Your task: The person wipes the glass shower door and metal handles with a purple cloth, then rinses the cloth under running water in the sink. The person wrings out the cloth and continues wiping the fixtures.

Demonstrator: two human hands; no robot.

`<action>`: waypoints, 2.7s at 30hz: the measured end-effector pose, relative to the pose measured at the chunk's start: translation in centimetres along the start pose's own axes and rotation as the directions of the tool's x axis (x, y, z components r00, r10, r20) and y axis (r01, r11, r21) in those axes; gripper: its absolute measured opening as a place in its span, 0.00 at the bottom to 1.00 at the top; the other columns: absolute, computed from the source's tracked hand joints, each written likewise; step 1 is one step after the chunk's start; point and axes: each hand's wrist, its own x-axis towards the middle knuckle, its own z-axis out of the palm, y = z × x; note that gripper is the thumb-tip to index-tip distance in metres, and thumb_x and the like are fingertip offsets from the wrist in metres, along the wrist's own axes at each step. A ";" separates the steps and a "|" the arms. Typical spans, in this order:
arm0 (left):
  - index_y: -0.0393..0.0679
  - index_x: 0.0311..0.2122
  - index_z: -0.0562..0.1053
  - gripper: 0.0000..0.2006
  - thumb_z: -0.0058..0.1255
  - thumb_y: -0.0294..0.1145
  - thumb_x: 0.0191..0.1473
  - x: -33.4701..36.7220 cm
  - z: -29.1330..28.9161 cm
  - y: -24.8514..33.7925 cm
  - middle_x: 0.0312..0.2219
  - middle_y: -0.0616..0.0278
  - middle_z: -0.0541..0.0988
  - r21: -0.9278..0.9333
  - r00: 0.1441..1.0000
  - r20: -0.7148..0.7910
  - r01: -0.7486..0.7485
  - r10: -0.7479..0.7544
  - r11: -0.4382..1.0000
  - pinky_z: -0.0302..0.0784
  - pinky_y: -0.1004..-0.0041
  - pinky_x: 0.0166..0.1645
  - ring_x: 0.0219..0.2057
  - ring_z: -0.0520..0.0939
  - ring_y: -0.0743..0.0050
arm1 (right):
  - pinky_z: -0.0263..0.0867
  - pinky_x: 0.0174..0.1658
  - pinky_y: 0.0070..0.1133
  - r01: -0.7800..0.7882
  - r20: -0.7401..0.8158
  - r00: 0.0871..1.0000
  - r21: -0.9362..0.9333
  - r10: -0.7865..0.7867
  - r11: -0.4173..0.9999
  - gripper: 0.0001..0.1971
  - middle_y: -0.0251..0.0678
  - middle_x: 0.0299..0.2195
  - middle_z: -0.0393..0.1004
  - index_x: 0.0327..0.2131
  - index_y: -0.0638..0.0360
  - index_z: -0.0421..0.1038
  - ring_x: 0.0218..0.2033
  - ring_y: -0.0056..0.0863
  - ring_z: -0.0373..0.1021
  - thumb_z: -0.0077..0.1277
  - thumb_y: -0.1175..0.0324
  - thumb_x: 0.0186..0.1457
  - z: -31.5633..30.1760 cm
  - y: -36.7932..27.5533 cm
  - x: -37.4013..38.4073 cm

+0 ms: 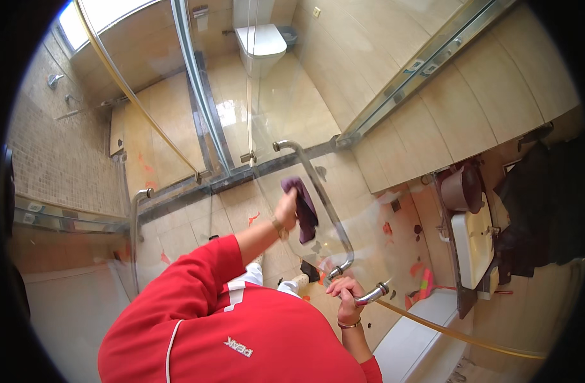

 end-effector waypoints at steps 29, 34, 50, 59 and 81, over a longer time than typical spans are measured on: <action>0.43 0.44 0.71 0.25 0.40 0.54 0.53 9.6 -5.1 -7.6 0.40 0.55 0.76 -0.347 0.902 -0.088 0.370 -0.422 0.862 0.66 0.54 0.53 0.42 0.76 0.56 | 0.64 0.29 0.23 -0.003 -0.017 1.000 0.051 0.004 0.999 0.04 0.36 0.19 0.65 0.21 0.62 0.60 0.22 0.28 0.67 0.38 0.78 0.47 -0.5 0.1 0.8; 0.48 0.51 0.68 0.31 0.38 0.62 0.52 9.0 -5.9 -12.7 0.51 0.55 0.70 -0.350 0.958 0.040 0.279 -0.284 0.894 0.63 0.40 0.51 0.49 0.72 0.50 | 0.60 0.27 0.23 0.045 0.140 0.989 0.002 -0.045 0.999 0.06 0.35 0.18 0.64 0.23 0.62 0.62 0.20 0.29 0.64 0.39 0.73 0.53 -0.6 0.0 1.4; 0.35 0.47 0.66 0.21 0.35 0.43 0.60 -12.0 -1.1 -14.2 0.44 0.52 0.74 -0.074 0.766 0.326 0.606 -0.555 0.792 0.67 0.54 0.54 0.44 0.76 0.57 | 0.62 0.51 0.27 0.161 0.046 0.986 -0.504 -0.160 0.849 0.22 0.44 0.47 0.65 0.47 0.67 0.61 0.49 0.31 0.64 0.53 0.74 0.47 -2.6 -1.0 -1.8; 0.43 0.44 0.66 0.10 0.40 0.30 0.57 -24.2 3.1 -6.4 0.36 0.60 0.73 0.131 0.953 0.236 0.163 -0.190 0.978 0.76 0.63 0.41 0.36 0.76 0.70 | 0.68 0.43 0.22 -0.123 -0.164 0.985 -0.495 0.047 0.860 0.15 0.41 0.46 0.69 0.42 0.63 0.71 0.44 0.30 0.70 0.52 0.77 0.47 -10.0 1.9 -11.4; 0.40 0.29 0.67 0.14 0.54 0.19 0.32 -26.7 2.9 -15.9 0.58 0.46 0.59 0.425 0.318 0.868 -0.873 0.382 -0.240 0.57 0.51 0.56 0.55 0.61 0.44 | 0.69 0.32 0.19 -0.265 -0.174 0.963 -0.453 0.208 0.851 0.08 0.37 0.31 0.77 0.36 0.62 0.73 0.31 0.24 0.74 0.50 0.74 0.50 -13.3 2.9 -15.5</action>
